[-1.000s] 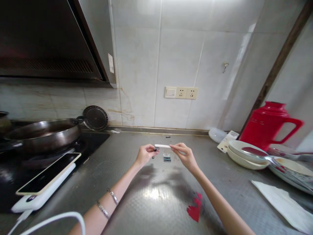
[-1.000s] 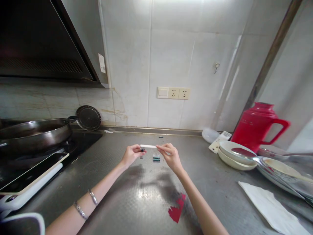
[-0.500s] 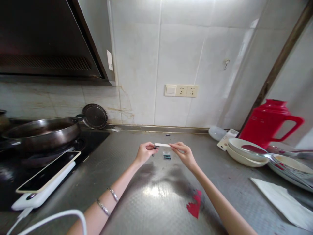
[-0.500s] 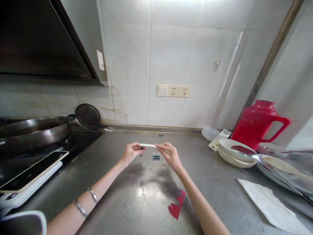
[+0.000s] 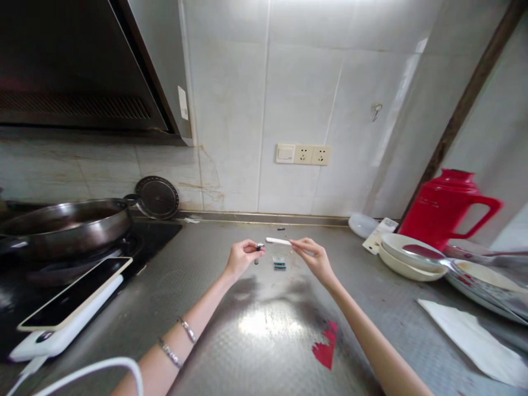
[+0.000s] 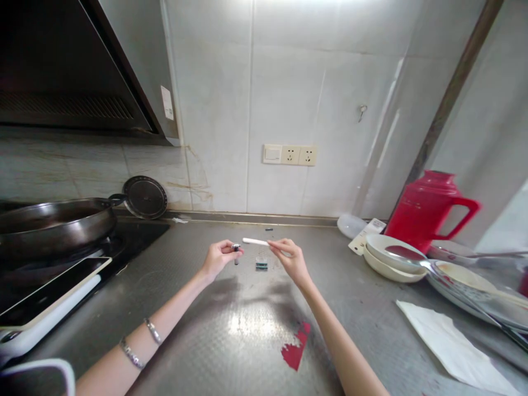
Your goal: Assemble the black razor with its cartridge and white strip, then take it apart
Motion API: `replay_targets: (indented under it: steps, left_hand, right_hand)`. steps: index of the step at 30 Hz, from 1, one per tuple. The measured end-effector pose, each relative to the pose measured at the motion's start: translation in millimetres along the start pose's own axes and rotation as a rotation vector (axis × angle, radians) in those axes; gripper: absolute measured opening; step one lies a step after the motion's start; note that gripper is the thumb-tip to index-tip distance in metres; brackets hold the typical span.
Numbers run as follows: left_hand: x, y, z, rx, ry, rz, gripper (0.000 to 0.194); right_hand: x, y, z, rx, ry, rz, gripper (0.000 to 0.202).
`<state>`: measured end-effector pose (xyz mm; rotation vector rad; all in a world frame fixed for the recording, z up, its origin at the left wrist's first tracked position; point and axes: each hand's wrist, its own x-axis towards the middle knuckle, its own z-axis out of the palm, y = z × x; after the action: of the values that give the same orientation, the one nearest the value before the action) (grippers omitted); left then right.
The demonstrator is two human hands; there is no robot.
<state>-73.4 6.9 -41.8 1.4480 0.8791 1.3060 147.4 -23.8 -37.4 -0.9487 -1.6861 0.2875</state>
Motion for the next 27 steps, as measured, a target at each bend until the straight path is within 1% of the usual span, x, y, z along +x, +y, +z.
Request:
replay_targets:
  steps: [5,10,14,19,24,27]
  left_hand:
    - [-0.3,-0.4,0.1,-0.009,-0.01,-0.006,0.02]
    - [-0.2,1.1,-1.1,-0.019,0.011,0.0,0.019]
    - [0.5,-1.6,0.0,-0.049,0.021,-0.007,0.022]
    - [-1.1,-6.2,4.7,-0.033,0.054,-0.007,0.022]
    - [-1.2,-7.3,5.7,-0.024,0.04,0.003,0.024]
    - [-0.3,-8.4,5.5,-0.046,0.053,0.028,0.026]
  right_hand:
    - [0.8,-3.4,0.0,-0.002,-0.052,-0.032,0.024]
    - [-0.7,13.9,-5.3,-0.076,-0.047,-0.009,0.023]
    - [-1.8,24.7,-6.2,-0.108,-0.058,0.017,0.027]
    - [-1.4,28.5,-2.7,-0.181,0.038,0.065,0.038]
    - [1.8,26.1,-1.7,-0.166,0.062,0.071,0.035]
    - [3.2,22.7,-1.7,-0.125,0.137,0.098,0.033]
